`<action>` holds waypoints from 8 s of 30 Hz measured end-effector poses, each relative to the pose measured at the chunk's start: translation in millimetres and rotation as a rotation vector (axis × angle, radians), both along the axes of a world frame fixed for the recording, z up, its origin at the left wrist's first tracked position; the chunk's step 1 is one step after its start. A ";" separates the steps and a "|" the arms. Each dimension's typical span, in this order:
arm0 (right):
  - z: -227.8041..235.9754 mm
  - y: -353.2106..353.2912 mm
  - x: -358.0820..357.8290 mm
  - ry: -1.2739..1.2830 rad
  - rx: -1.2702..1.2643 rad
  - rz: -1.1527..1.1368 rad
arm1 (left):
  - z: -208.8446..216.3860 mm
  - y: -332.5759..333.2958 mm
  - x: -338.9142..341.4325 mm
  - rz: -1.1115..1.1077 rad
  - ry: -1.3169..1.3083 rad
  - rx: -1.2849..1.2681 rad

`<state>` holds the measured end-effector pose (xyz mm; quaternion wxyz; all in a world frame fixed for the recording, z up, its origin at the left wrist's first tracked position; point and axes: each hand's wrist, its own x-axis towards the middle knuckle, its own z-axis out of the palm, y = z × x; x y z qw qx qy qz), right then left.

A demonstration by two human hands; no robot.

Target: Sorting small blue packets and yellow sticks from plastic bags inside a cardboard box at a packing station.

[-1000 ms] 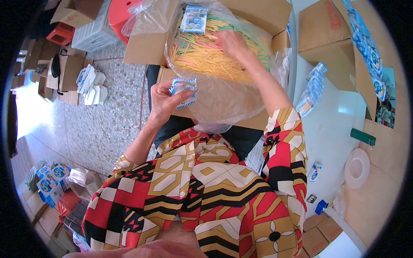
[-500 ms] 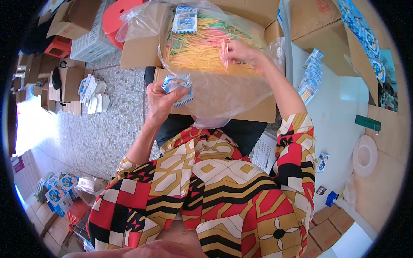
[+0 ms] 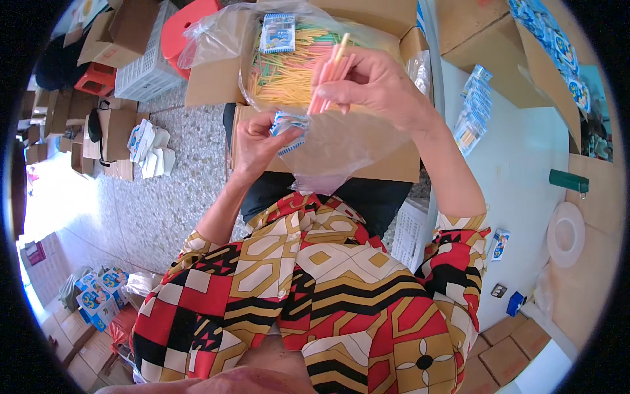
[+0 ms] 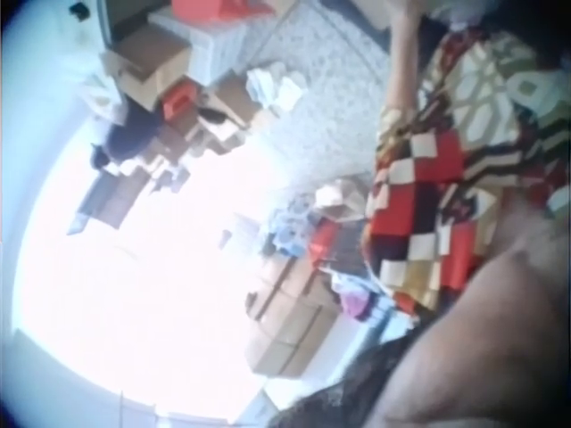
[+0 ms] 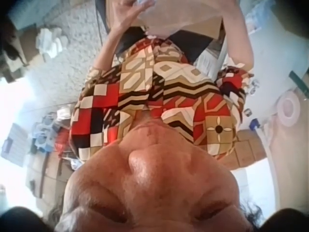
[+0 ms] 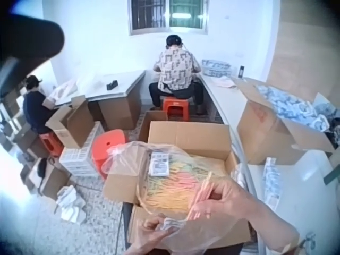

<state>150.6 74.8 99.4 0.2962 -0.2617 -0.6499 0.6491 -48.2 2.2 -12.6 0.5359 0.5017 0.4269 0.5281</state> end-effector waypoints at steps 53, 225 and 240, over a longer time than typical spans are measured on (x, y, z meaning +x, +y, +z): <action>17.2 -1.7 28.9 0.057 0.158 -0.285 | 53.7 27.7 68.5 -0.116 -0.215 -0.077; -139.2 -84.3 531.1 -0.224 0.064 -1.088 | -9.0 90.4 581.0 -1.037 0.163 0.188; -109.8 -133.2 489.2 -0.221 -0.107 -1.037 | 15.1 47.7 547.7 -1.005 0.322 0.286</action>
